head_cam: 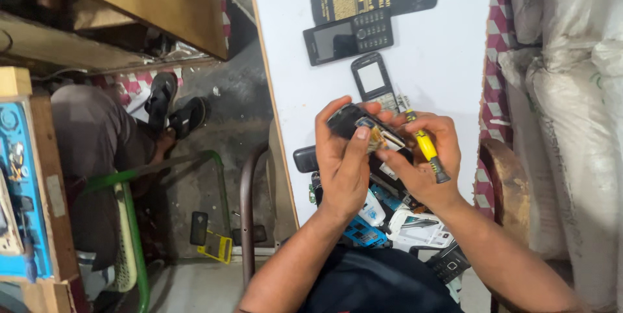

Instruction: The person disassembles a black mobile phone using a screwdriver and a toothbrush. They remove the back cover, unscrew internal components, and clean the battery contacts with the toothbrush. The person then reassembles the phone by screwing the components back together and replacing the back cover.

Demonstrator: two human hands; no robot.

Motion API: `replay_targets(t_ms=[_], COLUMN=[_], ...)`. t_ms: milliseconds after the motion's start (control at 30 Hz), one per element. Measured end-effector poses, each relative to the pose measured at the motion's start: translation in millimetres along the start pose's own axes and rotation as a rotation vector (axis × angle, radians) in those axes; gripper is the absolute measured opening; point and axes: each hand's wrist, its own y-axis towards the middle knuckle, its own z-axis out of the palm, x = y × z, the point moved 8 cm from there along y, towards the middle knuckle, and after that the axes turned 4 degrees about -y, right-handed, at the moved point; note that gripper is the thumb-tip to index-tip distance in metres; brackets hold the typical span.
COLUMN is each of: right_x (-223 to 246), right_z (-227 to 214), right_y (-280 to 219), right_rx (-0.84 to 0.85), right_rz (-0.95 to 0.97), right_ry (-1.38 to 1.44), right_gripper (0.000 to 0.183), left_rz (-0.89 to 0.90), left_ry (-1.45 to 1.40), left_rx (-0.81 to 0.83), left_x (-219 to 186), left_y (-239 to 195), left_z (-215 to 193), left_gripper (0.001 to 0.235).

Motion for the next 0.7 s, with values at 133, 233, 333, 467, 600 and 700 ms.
replay_targets(t_ms=[133,233,333,467,600,700], right_x=[2.9,9.3,12.5,14.6,11.4,12.1], right_z=[-19.7,-32.9,-35.5,-30.1,-32.4,-31.3], right_y=[12.3,18.3,21.4,22.2,22.0,20.3], right_rx=[-0.075,-0.11,-0.094,-0.057,-0.109,-0.102], right_rz=[0.099,0.089,0.087,0.093,0.115,0.087], right_ry=[0.129,0.08,0.037,0.018,0.123,0.033], right_gripper=[0.039,0.037,0.035,0.039,0.036,0.031], left_rz=[0.02,-0.055,-0.133,-0.087,-0.087,-0.158], left_ry=[0.144,0.222,0.225,0.323,0.487,0.721], left_rx=[0.042,0.087,0.068,0.072,0.065,-0.02], left_x=[-2.0,-4.5,-0.8,-2.8,-5.8,-8.0], left_y=[-1.5,1.8,0.7,-0.2,-1.8,-2.8], left_z=[0.7,-4.2,-6.1,-3.8,-5.3,-15.9], left_gripper=[0.045,0.042,0.04,0.031,0.028,0.025])
